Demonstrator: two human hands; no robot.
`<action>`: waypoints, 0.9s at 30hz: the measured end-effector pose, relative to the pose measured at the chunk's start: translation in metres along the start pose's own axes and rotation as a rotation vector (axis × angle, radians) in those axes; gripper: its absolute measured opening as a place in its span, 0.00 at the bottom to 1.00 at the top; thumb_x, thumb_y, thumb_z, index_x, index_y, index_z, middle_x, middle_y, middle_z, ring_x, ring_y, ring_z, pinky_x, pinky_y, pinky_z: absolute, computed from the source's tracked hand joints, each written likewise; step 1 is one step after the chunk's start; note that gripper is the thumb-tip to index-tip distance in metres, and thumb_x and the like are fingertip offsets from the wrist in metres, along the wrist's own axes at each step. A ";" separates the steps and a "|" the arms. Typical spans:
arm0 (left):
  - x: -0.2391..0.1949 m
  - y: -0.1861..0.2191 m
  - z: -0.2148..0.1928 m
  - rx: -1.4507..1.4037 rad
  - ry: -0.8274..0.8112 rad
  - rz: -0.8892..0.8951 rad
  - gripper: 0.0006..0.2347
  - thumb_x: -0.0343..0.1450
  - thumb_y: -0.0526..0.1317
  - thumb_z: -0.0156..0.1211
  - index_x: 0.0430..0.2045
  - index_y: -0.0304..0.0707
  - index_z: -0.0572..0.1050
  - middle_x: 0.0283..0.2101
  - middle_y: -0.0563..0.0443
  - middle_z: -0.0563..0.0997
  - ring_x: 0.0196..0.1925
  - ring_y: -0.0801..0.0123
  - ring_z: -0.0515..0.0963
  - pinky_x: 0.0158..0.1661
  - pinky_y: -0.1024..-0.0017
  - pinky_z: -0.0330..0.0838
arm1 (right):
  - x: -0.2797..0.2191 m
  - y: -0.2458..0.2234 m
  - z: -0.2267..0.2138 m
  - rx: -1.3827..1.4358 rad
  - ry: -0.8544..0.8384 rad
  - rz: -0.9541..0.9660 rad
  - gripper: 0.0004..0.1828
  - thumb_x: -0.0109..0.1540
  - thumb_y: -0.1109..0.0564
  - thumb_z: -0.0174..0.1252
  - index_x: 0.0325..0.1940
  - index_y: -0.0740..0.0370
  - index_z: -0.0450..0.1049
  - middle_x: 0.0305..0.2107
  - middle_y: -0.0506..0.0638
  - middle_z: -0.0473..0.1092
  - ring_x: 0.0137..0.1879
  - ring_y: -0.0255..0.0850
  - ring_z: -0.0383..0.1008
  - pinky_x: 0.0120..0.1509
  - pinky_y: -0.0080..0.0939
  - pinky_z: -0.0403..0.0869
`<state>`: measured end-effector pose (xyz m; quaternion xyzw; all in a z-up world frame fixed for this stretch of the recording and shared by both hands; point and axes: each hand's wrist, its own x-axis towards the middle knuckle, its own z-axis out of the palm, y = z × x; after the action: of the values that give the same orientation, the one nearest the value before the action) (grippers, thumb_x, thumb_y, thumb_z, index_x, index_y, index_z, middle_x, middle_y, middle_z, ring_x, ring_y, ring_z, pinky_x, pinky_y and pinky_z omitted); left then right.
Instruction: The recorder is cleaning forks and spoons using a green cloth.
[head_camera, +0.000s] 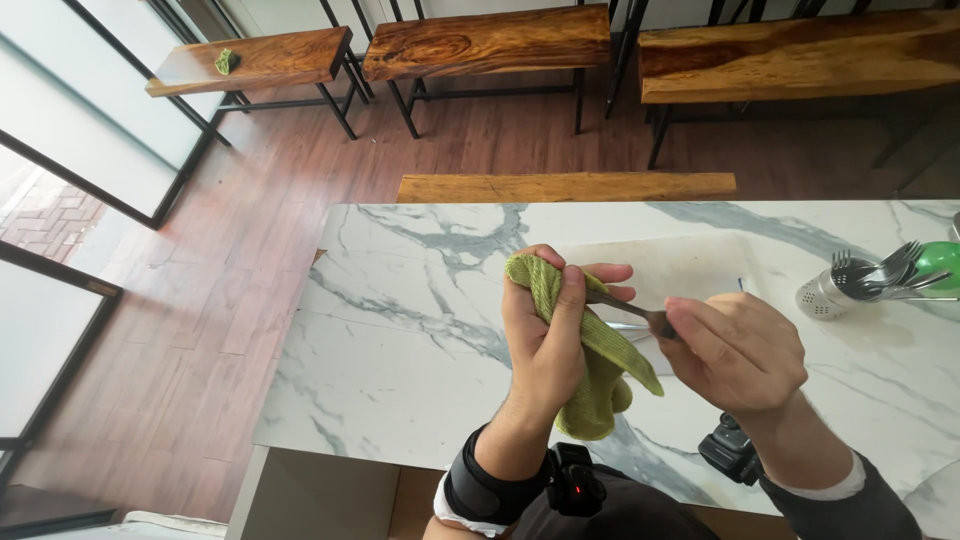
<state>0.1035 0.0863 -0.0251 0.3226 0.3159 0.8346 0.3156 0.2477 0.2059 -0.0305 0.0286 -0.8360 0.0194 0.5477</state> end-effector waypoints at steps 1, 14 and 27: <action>-0.001 0.004 0.000 -0.003 0.001 0.001 0.06 0.82 0.34 0.45 0.49 0.36 0.58 0.47 0.30 0.81 0.44 0.58 0.83 0.47 0.64 0.79 | 0.002 -0.001 0.000 0.000 -0.003 -0.002 0.14 0.60 0.63 0.71 0.47 0.69 0.77 0.35 0.55 0.77 0.35 0.46 0.78 0.37 0.42 0.75; 0.005 0.024 -0.031 0.514 -0.116 0.156 0.13 0.74 0.40 0.68 0.43 0.33 0.70 0.37 0.45 0.86 0.40 0.73 0.85 0.40 0.75 0.80 | -0.036 0.002 -0.009 0.761 -0.352 1.046 0.17 0.68 0.53 0.53 0.42 0.69 0.82 0.23 0.50 0.79 0.17 0.29 0.66 0.19 0.28 0.65; 0.025 0.039 -0.049 0.706 0.130 0.344 0.14 0.67 0.38 0.77 0.35 0.35 0.74 0.22 0.59 0.77 0.23 0.85 0.75 0.25 0.83 0.70 | 0.041 -0.082 0.035 0.000 -0.380 0.479 0.26 0.54 0.59 0.67 0.56 0.64 0.73 0.52 0.56 0.74 0.47 0.48 0.77 0.51 0.44 0.76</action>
<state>0.0398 0.0656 -0.0172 0.4060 0.5441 0.7340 0.0200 0.2047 0.1207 -0.0072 -0.1661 -0.9064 0.1423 0.3614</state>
